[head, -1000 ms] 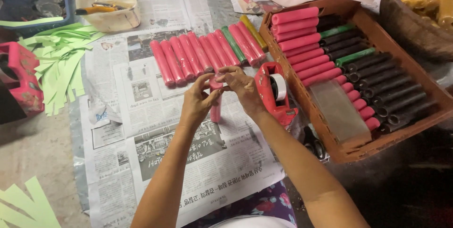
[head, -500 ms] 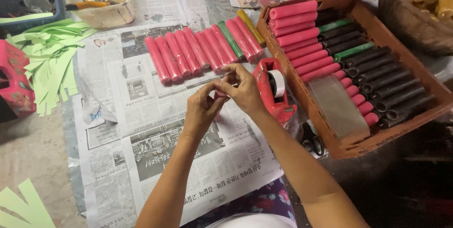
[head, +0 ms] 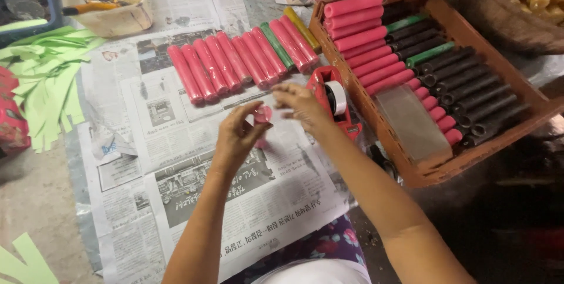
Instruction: The person is wrapping individual pink candles in clear plastic film and securing the wrap with adhesive tape from a red dispenser.
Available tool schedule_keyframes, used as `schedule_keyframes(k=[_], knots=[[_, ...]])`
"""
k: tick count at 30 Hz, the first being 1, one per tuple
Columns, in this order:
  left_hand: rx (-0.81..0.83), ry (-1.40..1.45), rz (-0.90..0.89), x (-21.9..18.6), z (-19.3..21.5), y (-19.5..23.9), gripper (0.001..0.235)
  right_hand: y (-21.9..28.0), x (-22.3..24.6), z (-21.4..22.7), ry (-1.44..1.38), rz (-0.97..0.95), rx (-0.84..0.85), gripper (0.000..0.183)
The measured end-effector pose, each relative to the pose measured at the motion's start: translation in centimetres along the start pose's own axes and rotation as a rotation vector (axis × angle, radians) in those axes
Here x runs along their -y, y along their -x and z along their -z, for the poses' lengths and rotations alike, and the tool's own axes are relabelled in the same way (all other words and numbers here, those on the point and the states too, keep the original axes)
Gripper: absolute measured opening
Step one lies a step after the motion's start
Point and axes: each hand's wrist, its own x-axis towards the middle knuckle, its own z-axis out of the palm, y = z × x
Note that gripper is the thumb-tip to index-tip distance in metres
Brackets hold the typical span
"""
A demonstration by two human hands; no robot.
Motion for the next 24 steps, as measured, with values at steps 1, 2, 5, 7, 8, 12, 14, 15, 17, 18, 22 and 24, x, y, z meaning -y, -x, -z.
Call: schedule_keyframes(k=[1,2,5,7,8,12,14,15,17,18,22,24], knots=[[0.011,0.012,0.006,-0.1,0.3,0.1,0.051,0.1,0.0,1.6,0.002,-0.009,-0.014,0.041],[-0.022,0.073,0.039,-0.2,0.5,0.0,0.048,0.2,0.1,3.3,0.117,0.217,-0.093,0.034],[-0.053,0.094,0.054,0.1,0.2,0.0,0.046,-0.1,-0.2,11.6,0.444,0.552,-0.269,0.021],[-0.058,0.043,0.039,-0.1,-0.1,0.1,0.046,1.1,-0.5,16.0,0.652,0.651,-0.350,0.014],[-0.069,0.026,0.034,-0.5,-0.3,0.2,0.045,2.4,-0.4,17.4,0.797,0.515,-0.337,0.016],[-0.085,-0.019,0.010,-0.6,-0.6,-0.1,0.043,3.9,-3.4,20.2,0.703,0.133,-0.250,0.026],[-0.078,-0.016,0.011,-0.3,-0.8,0.0,0.043,4.9,-2.6,18.6,0.660,0.123,-0.232,0.022],[-0.076,-0.015,0.010,-0.1,-0.8,0.0,0.043,5.3,-2.2,17.8,0.618,0.117,-0.210,0.017],[-0.073,-0.002,0.016,0.2,-0.9,0.1,0.042,5.6,-2.2,16.8,0.567,0.162,-0.216,0.014],[-0.076,0.012,0.021,0.5,-1.0,0.2,0.042,5.8,-2.2,16.3,0.522,0.210,-0.219,0.011],[-0.057,-0.005,0.003,-0.5,-0.4,-0.2,0.043,8.6,-1.1,15.3,0.445,0.366,-0.232,0.004],[-0.054,0.020,0.009,0.2,-0.4,-0.3,0.043,10.3,-1.4,15.5,0.436,0.372,-0.294,0.002]])
